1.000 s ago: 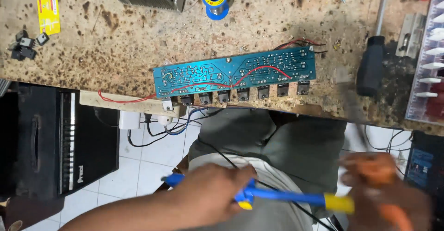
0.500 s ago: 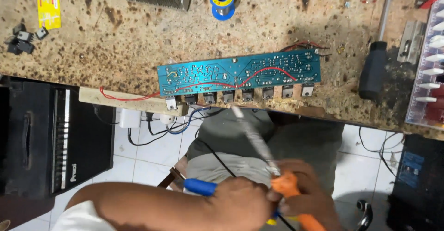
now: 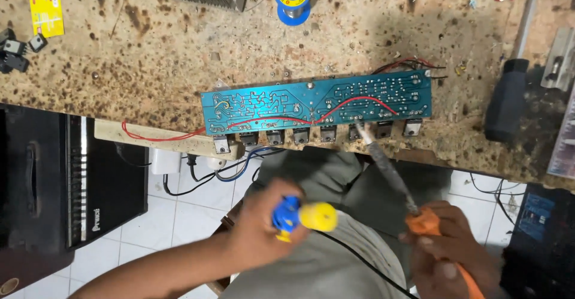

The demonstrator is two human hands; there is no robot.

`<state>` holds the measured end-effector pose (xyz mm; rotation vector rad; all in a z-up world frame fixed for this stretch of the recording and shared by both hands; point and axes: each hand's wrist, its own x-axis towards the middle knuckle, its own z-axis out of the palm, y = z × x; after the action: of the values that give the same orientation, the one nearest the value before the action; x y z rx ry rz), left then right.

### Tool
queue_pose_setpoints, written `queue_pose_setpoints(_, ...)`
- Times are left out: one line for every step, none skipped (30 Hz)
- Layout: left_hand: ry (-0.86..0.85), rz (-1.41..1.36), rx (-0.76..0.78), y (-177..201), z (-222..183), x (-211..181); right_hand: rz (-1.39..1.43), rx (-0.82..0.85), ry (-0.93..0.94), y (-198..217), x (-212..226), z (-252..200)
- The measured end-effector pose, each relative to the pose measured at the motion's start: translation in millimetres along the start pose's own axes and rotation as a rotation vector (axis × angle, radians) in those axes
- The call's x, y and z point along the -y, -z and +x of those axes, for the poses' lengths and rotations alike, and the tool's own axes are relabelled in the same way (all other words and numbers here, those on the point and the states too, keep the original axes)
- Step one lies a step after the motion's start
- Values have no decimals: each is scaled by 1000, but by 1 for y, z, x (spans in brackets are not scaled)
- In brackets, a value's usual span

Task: Using a soldering iron and a desoldering pump to remove solder from components on a printed circuit board.

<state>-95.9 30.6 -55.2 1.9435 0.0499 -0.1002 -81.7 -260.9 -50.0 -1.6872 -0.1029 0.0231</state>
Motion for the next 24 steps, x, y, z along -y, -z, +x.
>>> queue_pose_setpoints(6, -2, 0, 6, 14, -9, -1, 3, -5, -8, 0, 3)
queue_pose_setpoints(-124, -32, -99, 13, 29, -19, -26, -27, 70, -16, -1, 9)
queue_pose_setpoints(-255, -61, -198, 19, 43, -28, -50, -59, 146, -24, -1, 14)
queue_pose_setpoints(-253, -62, -201, 21, 50, -35, -51, -56, 146, -17, -13, 9)
queue_pose_setpoints(-198, 5, -295, 23, 57, -42, -35, 35, 117, -10, -25, 5)
queue_pose_setpoints(-142, 71, -383, 24, 64, -49, -20, 121, 86, -3, -36, 0)
queue_pose_setpoints(-142, 68, -381, 23, 68, -54, -23, 119, 85, -3, -37, 2)
queue_pose_setpoints(-102, 58, -408, 23, 72, -59, -20, 127, 81, -3, -39, 4)
queue_pose_setpoints(-62, 48, -435, 22, 76, -64, -17, 135, 77, -3, -40, 6)
queue_pose_setpoints(-60, 47, -434, 21, 77, -64, -18, 136, 74, -8, -35, 8)
queue_pose_setpoints(-46, 52, -424, 19, 78, -63, -51, 103, 110, -12, -30, 9)
queue_pose_setpoints(-33, 57, -413, 18, 80, -63, -84, 70, 146, -17, -26, 11)
queue_pose_setpoints(-31, 57, -413, 17, 80, -60, -84, 71, 144, -1, -39, 13)
queue_pose_setpoints(-27, 59, -413, 15, 80, -58, -89, 267, 188, 16, -52, 15)
queue_pose_setpoints(-23, 62, -413, 13, 80, -55, -94, 464, 229, 32, -66, 17)
queue_pose_setpoints(-24, 62, -413, 11, 81, -57, -93, 464, 229, 34, -73, 13)
queue_pose_setpoints(-20, 15, -439, 9, 82, -59, -84, 460, 210, 36, -79, 9)
queue_pose_setpoints(-16, -33, -465, 7, 82, -61, -76, 455, 189, 39, -86, 4)
queue_pose_setpoints(-16, -33, -463, 7, 82, -62, -76, 454, 188, 28, -73, 5)
queue_pose_setpoints(-3, -39, -469, 6, 82, -63, -101, 370, 185, 17, -61, 6)
queue_pose_setpoints(9, -45, -474, 6, 83, -65, -126, 287, 180, 6, -48, 7)
queue_pose_setpoints(9, -45, -474, 5, 83, -65, -126, 287, 180, 8, -53, 7)
queue_pose_setpoints(2, -82, -477, 5, 84, -65, -151, 305, 200, 10, -57, 6)
queue_pose_setpoints(-4, -117, -483, 4, 85, -65, -173, 326, 220, 12, -61, 6)
